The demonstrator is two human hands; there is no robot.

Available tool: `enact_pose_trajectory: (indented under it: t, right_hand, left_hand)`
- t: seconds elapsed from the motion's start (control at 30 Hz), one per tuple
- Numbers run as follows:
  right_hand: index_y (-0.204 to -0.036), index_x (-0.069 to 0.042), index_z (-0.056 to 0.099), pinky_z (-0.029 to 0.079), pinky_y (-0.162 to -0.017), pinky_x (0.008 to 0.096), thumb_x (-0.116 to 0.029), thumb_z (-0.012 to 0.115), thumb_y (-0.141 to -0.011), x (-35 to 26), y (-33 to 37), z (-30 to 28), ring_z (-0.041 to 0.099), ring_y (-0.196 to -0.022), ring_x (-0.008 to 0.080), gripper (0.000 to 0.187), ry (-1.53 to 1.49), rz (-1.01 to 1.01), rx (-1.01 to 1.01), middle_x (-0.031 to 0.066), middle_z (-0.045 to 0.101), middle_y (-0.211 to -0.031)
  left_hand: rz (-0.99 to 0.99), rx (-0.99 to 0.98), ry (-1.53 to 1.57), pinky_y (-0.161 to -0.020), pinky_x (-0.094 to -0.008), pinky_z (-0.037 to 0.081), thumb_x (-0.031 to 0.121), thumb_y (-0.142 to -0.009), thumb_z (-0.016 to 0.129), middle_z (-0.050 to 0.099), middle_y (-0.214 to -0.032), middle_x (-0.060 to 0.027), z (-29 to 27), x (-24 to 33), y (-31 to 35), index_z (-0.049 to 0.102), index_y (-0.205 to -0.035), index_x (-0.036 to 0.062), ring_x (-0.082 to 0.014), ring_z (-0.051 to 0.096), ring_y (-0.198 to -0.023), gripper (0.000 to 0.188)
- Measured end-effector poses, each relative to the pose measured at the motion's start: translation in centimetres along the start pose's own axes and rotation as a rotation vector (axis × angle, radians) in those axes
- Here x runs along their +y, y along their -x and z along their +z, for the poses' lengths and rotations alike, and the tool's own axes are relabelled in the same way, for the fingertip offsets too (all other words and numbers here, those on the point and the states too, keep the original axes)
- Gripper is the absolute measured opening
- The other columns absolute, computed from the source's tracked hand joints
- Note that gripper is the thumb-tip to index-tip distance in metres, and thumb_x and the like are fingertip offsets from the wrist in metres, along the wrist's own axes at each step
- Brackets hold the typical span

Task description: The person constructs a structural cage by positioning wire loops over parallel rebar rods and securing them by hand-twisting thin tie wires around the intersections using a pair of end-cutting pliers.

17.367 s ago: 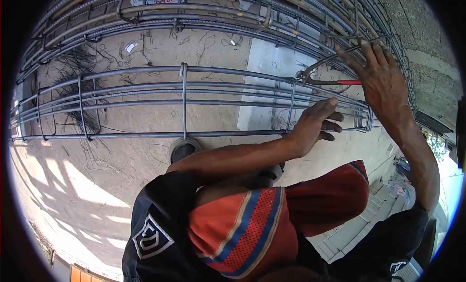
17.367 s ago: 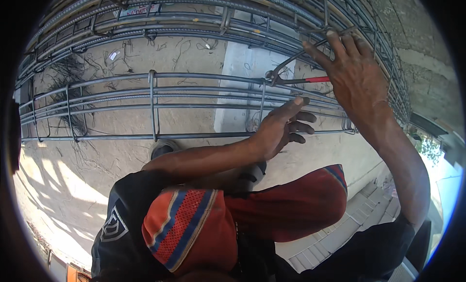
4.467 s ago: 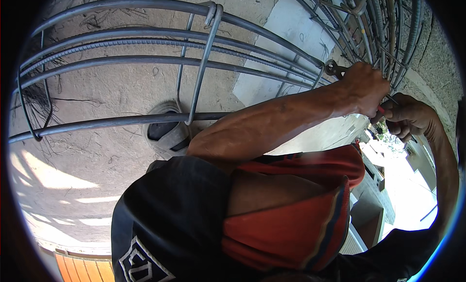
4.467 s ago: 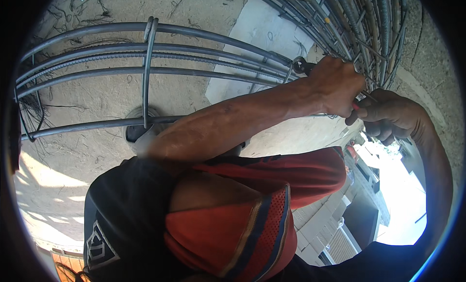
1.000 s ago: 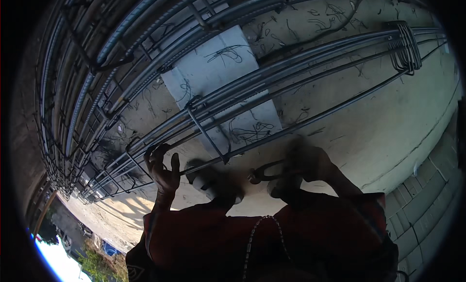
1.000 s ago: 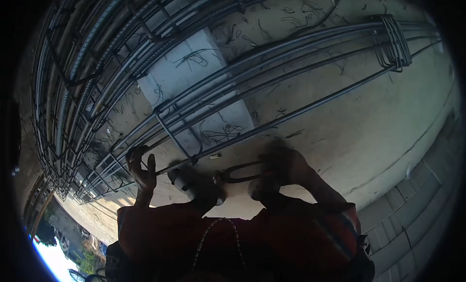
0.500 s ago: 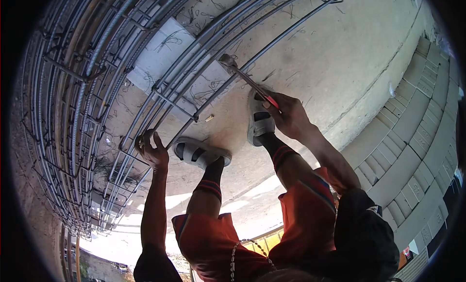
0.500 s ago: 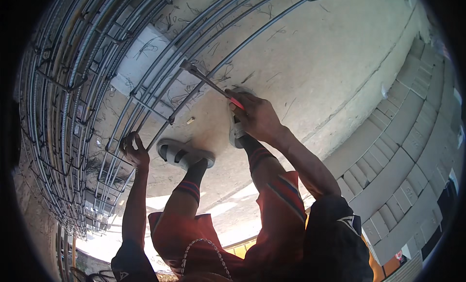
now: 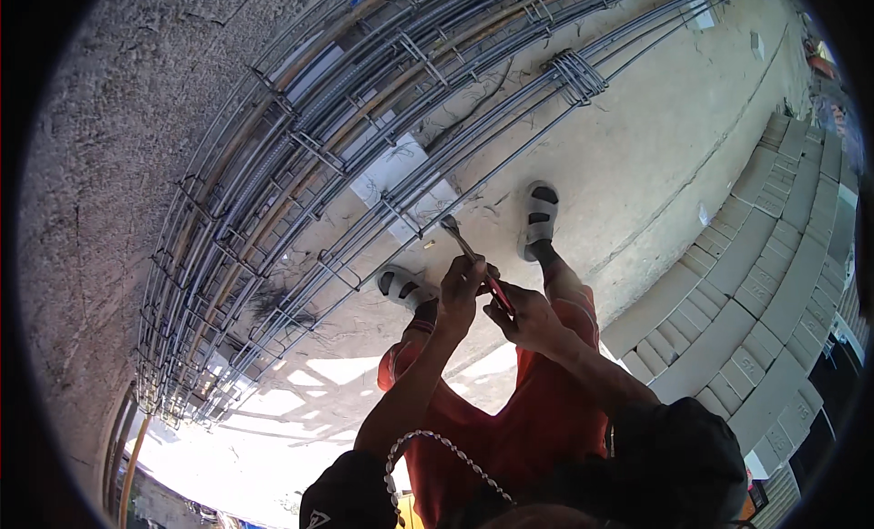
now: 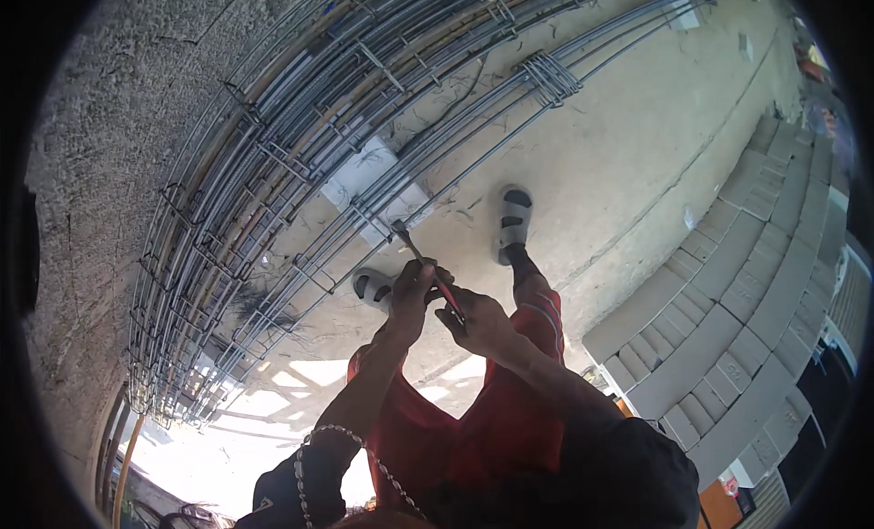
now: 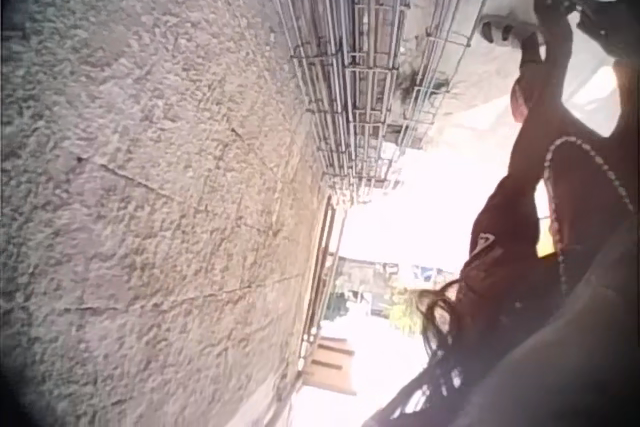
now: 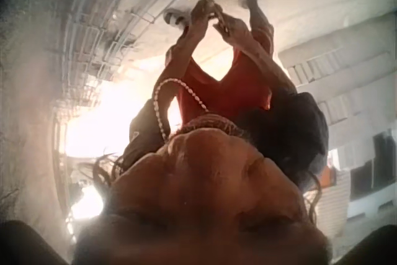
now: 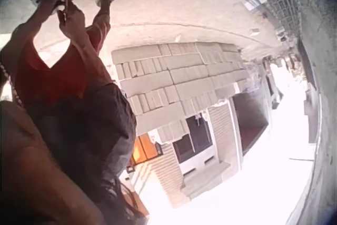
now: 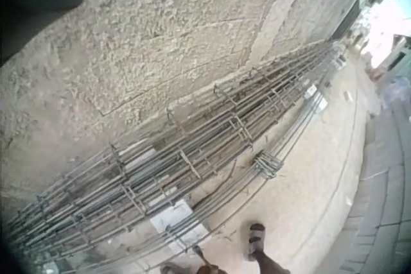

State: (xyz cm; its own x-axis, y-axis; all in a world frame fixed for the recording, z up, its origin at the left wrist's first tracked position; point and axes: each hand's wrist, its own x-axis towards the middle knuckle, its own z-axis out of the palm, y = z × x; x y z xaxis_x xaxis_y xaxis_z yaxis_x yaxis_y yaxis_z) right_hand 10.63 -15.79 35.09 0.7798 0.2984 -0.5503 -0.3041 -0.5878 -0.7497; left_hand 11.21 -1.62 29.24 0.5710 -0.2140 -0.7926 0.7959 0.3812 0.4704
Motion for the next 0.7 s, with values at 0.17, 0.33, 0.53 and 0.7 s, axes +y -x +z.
enact_pose_trajectory:
  t: [0.17, 0.33, 0.53, 0.7]
  right_hand:
    - [-0.115, -0.004, 0.056, 0.051, -0.069, 0.0341, -0.028, 0.069, -0.078, 2.1, -4.1, -7.9, 0.062, -0.082, 0.0255, 0.046, 0.059, -0.096, -0.237, 0.0139, 0.062, -0.094]
    - [-0.11, -0.004, 0.059, 0.05, -0.063, 0.0301, -0.014, 0.074, -0.073, 18.5, -14.2, -20.7, 0.062, -0.077, 0.0182, 0.041, 0.103, 0.061, 0.093, 0.0091, 0.062, -0.089]
    - [-0.119, 0.001, 0.05, 0.045, -0.085, 0.0373, -0.028, 0.082, -0.065, 31.1, -29.7, -31.6, 0.053, -0.101, 0.0288, 0.069, 0.509, -0.14, 0.379, 0.0166, 0.053, -0.109]
    - [-0.11, -0.006, 0.056, 0.051, -0.072, 0.0303, -0.025, 0.074, -0.076, 33.0, -33.8, -30.1, 0.06, -0.088, 0.0152, 0.042, 0.332, -0.011, 0.051, 0.0055, 0.06, -0.098]
  left_hand:
    - [0.179, 0.055, 0.443, -0.048, -0.0232, 0.039, 0.012, -0.084, 0.061, 0.052, -0.065, -0.0027, -2.1, 0.0, -5.6, 0.049, -0.094, 0.0058, -0.0091, 0.047, -0.05, 0.016]
    - [0.28, 0.518, -0.065, -0.05, -0.0209, 0.034, 0.002, -0.076, 0.07, 0.051, -0.057, 0.0034, 6.6, -2.5, -16.8, 0.056, -0.07, 0.0029, -0.0033, 0.043, -0.054, 0.016]
    - [0.141, 0.679, 0.084, -0.047, -0.027, 0.034, 0.026, -0.081, 0.068, 0.056, -0.057, 0.0004, 20.8, -4.3, -33.3, 0.056, -0.057, 0.0037, -0.0082, 0.047, -0.052, 0.035]
    - [0.127, 0.865, 0.162, -0.067, -0.0352, 0.046, 0.035, -0.084, 0.059, 0.066, -0.08, -0.0156, 26.4, -6.1, -41.1, 0.065, -0.09, -0.002, -0.022, 0.063, -0.073, 0.038]
